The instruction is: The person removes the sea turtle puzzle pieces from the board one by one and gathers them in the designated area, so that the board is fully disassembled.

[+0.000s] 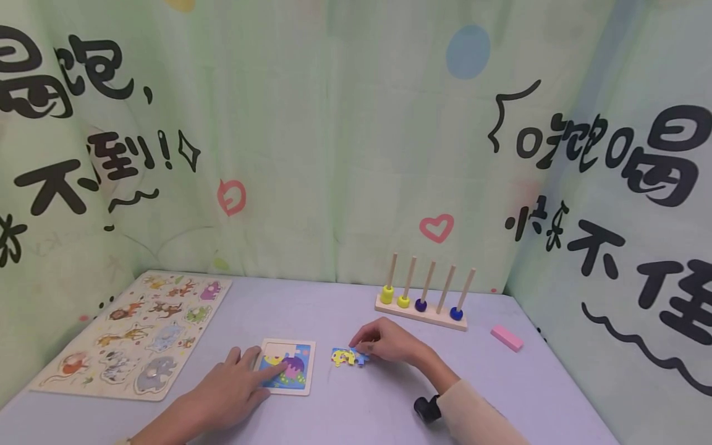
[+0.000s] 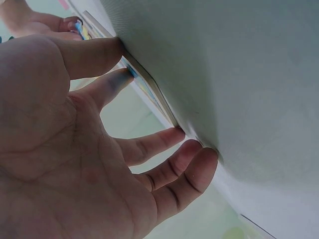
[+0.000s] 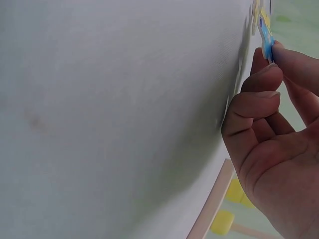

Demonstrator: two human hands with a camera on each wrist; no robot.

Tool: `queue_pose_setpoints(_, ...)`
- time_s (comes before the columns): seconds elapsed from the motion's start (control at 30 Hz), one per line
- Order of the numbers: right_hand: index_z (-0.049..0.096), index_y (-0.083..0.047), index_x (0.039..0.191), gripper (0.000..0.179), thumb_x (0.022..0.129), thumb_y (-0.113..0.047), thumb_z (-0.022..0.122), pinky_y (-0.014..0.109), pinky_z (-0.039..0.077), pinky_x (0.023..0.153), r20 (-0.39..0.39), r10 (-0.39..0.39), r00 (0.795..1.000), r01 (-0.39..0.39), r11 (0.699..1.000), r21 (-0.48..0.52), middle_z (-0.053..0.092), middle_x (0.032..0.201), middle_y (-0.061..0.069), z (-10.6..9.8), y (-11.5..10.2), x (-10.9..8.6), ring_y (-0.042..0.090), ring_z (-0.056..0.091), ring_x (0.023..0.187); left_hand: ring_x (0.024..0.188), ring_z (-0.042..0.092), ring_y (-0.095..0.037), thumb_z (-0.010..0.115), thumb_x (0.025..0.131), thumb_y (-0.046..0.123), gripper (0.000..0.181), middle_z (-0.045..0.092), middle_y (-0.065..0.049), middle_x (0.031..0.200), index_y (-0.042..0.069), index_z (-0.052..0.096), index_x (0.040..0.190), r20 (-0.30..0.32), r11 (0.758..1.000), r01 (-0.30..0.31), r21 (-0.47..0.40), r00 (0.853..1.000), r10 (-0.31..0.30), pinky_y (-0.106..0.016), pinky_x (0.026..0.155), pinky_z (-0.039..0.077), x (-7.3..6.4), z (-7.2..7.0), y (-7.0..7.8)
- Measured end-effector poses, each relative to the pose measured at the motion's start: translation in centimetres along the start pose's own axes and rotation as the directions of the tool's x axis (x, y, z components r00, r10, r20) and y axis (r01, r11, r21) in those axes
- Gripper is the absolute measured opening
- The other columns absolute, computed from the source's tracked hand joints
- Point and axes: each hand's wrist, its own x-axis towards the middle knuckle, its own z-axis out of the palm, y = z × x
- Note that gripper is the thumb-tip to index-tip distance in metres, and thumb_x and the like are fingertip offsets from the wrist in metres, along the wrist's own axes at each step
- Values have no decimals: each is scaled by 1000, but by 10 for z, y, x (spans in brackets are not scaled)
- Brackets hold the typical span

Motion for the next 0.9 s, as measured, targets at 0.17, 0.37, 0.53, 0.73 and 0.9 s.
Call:
queue_pose_setpoints(0.17, 81, -13, 111, 15, 103, -12, 69, 26, 49, 71, -9, 28, 1000, -28, 1000, -5, 75, 102, 1, -1, 4, -3, 16, 59, 86, 114, 44, -31, 70, 100, 38, 48, 51, -16, 152, 44, 61, 147, 2, 1000, -2, -12, 1000, 2, -57, 96, 50, 0, 0, -1)
queue_pose_setpoints(0.37, 81, -12, 112, 15, 102, -12, 69, 26, 49, 71, -17, 41, 999, -40, 999, 7, 74, 103, 2, -1, 6, -4, 16, 59, 86, 111, 43, -30, 70, 100, 37, 48, 52, -16, 149, 43, 61, 147, -9, 1000, -11, -13, 1000, 11, -54, 91, 50, -1, 0, 0)
queue_pose_setpoints(0.53, 80, -10, 114, 17, 103, -11, 68, 25, 48, 70, -11, 30, 1000, -29, 999, 19, 75, 104, 4, -1, 5, -6, 16, 58, 85, 109, 42, -29, 70, 100, 36, 47, 53, -16, 145, 42, 62, 146, -30, 1000, -23, -8, 999, 23, -51, 85, 48, -3, 0, 0)
queue_pose_setpoints(0.73, 80, -8, 114, 17, 103, -11, 68, 24, 47, 68, -16, 23, 1000, -23, 999, 25, 75, 104, 5, 0, 5, -7, 16, 56, 83, 109, 42, -29, 70, 100, 37, 47, 53, -15, 145, 42, 62, 146, -31, 1000, -21, -1, 999, 21, -51, 85, 48, -2, 1, 0)
queue_pose_setpoints(0.9, 80, -8, 113, 17, 102, -11, 68, 23, 46, 66, -24, 27, 999, -27, 999, 28, 74, 101, 4, 1, 6, -6, 15, 56, 80, 109, 42, -29, 70, 100, 37, 48, 53, -15, 145, 43, 62, 147, -26, 1000, -17, 2, 1000, 18, -51, 85, 48, -2, 1, 0)
